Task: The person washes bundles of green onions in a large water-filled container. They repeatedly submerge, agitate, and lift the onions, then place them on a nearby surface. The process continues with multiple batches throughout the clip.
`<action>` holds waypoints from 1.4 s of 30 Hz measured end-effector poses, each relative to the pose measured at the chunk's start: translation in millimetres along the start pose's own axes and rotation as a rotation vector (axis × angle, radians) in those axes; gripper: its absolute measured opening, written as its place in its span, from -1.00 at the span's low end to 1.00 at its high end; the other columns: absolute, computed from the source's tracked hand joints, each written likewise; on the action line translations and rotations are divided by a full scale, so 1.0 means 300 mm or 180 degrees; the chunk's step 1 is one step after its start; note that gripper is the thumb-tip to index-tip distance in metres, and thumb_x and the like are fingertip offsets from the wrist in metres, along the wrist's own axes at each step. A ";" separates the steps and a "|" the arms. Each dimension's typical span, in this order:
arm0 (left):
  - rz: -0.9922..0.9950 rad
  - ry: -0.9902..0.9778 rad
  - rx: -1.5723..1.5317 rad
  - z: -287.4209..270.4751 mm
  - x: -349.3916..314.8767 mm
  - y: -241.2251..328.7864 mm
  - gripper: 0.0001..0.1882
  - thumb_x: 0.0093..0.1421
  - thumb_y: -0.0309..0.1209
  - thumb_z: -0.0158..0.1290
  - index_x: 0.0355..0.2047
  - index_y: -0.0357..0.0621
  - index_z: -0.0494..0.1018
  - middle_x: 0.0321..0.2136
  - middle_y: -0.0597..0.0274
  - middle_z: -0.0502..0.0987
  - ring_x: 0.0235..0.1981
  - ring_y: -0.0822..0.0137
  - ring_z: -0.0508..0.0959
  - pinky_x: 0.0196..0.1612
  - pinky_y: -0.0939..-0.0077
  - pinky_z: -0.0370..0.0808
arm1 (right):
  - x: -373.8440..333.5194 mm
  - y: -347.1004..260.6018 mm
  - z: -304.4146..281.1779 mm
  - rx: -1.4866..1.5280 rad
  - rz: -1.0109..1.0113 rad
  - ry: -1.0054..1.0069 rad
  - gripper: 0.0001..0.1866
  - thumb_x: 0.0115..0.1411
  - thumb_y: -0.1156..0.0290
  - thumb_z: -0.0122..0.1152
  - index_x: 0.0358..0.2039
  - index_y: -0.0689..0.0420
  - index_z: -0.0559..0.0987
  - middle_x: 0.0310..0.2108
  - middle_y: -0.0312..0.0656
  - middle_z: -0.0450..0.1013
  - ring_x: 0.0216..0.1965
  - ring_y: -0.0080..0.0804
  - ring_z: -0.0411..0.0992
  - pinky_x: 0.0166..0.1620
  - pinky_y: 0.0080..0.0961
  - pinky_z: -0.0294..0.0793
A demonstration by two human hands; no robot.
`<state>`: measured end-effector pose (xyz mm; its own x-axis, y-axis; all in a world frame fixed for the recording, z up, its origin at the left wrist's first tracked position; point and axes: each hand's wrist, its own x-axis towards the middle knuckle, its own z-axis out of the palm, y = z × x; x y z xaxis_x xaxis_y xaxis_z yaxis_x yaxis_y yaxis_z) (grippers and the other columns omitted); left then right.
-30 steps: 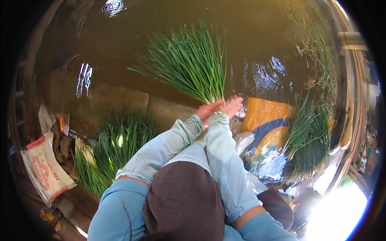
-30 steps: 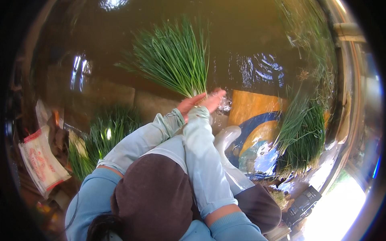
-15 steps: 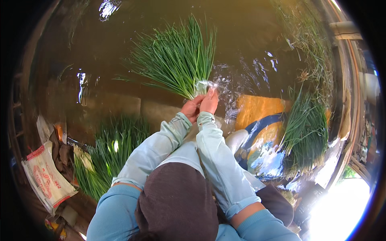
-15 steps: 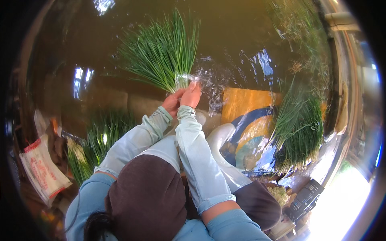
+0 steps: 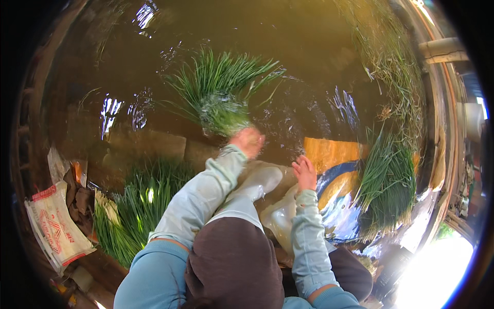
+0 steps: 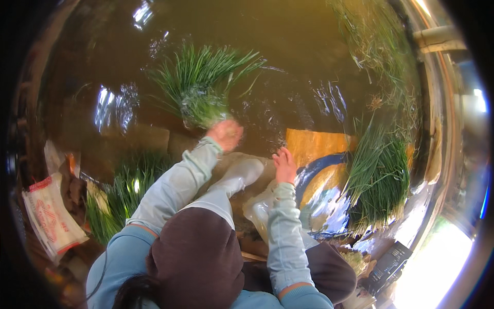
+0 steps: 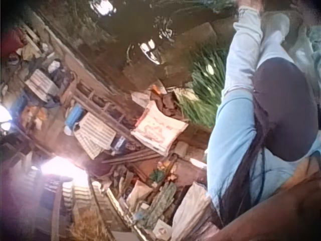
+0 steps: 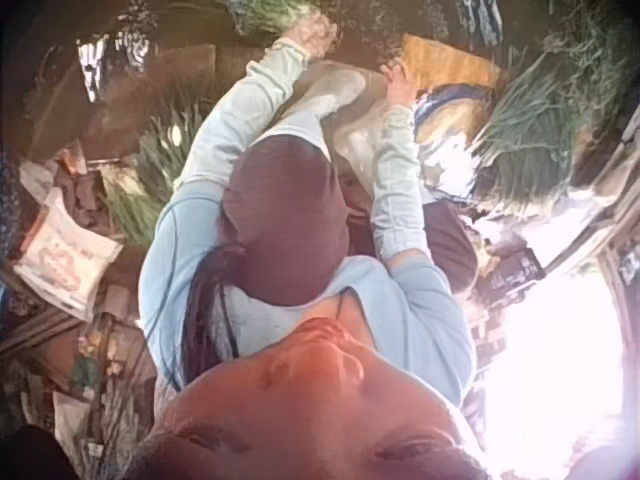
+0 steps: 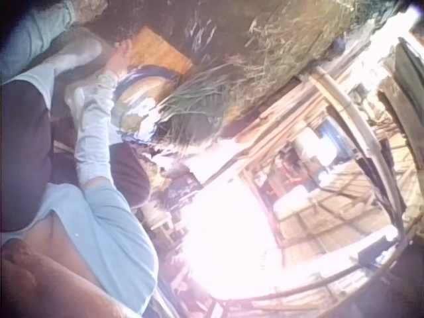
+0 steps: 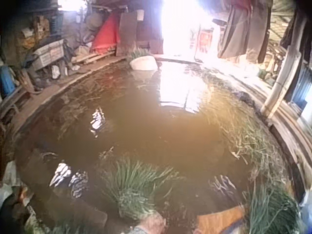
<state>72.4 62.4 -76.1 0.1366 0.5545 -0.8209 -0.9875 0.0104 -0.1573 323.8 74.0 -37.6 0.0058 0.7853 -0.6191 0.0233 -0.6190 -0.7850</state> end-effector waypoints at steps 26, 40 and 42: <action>-0.2443 -0.1085 0.4646 0.055 -0.236 0.086 -0.87 0.21 -0.44 0.08 -0.30 -0.25 0.45 -0.43 0.25 0.50 -0.41 0.43 0.53 -0.20 0.34 0.60 | -0.060 -0.292 0.274 -0.5072 -0.4504 -0.2632 -0.32 0.19 0.30 -0.10 0.34 0.02 0.07 0.37 -0.19 -0.03 0.39 -0.29 -0.08 0.41 -0.22 -0.17; -0.2608 -0.1608 0.5075 0.063 -0.209 0.243 -0.79 0.16 -0.40 0.13 -0.27 -0.28 0.45 -0.40 0.21 0.52 -0.33 0.35 0.57 -0.14 0.37 0.58 | 0.093 -0.183 0.344 -0.4287 -0.4226 -0.2630 -0.51 0.04 0.44 0.08 0.05 0.08 0.38 -0.33 -0.22 0.42 -0.25 -0.26 0.44 -0.08 -0.35 0.41; -0.2325 -0.1562 0.5134 0.048 -0.219 0.275 -0.75 0.18 -0.39 0.12 -0.21 -0.32 0.47 -0.36 0.17 0.54 -0.27 0.33 0.59 -0.13 0.36 0.58 | 0.101 -0.151 0.340 -0.4617 -0.4070 -0.2511 -0.60 0.07 0.43 0.06 -0.03 0.11 0.40 -0.34 -0.18 0.43 -0.33 -0.27 0.48 -0.19 -0.36 0.46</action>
<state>-19.1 38.9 -27.1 0.7827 0.2342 -0.5767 0.1058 0.8629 0.4941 220.9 124.7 -23.0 -0.9656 0.2549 -0.0515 0.2567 0.9026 -0.3456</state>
